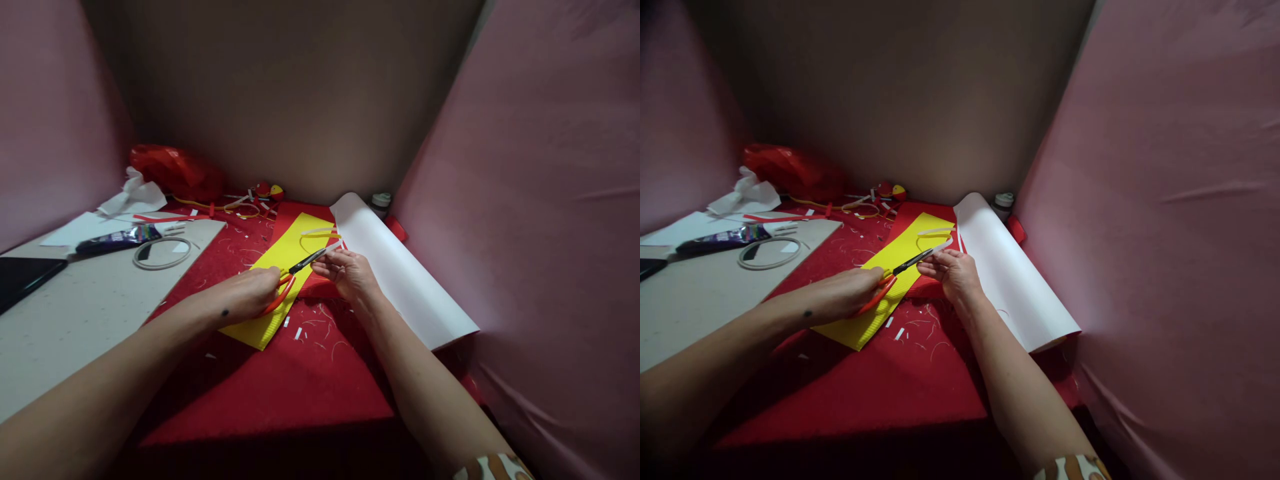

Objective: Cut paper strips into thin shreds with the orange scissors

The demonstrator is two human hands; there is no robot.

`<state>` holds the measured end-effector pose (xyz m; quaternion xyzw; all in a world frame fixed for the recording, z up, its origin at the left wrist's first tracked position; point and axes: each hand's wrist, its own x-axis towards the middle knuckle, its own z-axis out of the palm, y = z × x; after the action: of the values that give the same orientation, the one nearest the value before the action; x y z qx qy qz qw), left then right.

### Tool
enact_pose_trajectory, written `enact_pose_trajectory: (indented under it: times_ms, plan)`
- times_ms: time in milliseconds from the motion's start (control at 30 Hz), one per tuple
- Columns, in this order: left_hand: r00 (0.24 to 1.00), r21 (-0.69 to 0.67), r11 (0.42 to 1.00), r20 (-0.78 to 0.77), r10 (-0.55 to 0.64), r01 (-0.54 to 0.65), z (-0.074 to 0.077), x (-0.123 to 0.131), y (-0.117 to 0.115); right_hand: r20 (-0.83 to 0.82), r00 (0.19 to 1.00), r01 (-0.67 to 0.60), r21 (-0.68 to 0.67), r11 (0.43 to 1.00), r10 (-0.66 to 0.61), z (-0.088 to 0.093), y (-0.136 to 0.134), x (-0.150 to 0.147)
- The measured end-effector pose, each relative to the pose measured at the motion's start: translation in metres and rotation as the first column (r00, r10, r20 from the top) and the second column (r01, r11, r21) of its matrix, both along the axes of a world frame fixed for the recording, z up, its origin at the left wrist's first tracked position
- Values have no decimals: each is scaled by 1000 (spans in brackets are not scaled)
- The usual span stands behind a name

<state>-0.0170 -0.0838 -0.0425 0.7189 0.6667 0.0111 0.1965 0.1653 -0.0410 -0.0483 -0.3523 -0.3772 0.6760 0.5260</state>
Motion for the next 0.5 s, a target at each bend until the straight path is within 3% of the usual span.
enact_pose_trajectory:
  times_ms: [233, 500]
  plan:
    - [999, 25, 1000, 41, -13, 12, -6, -4, 1, 60, 996, -66, 25, 998, 65, 2, -3, -2]
    - [991, 113, 989, -112, -78, 91, 0, 3, -1, 27, 998, -63, 34, 997, 62, 0, -2, -2]
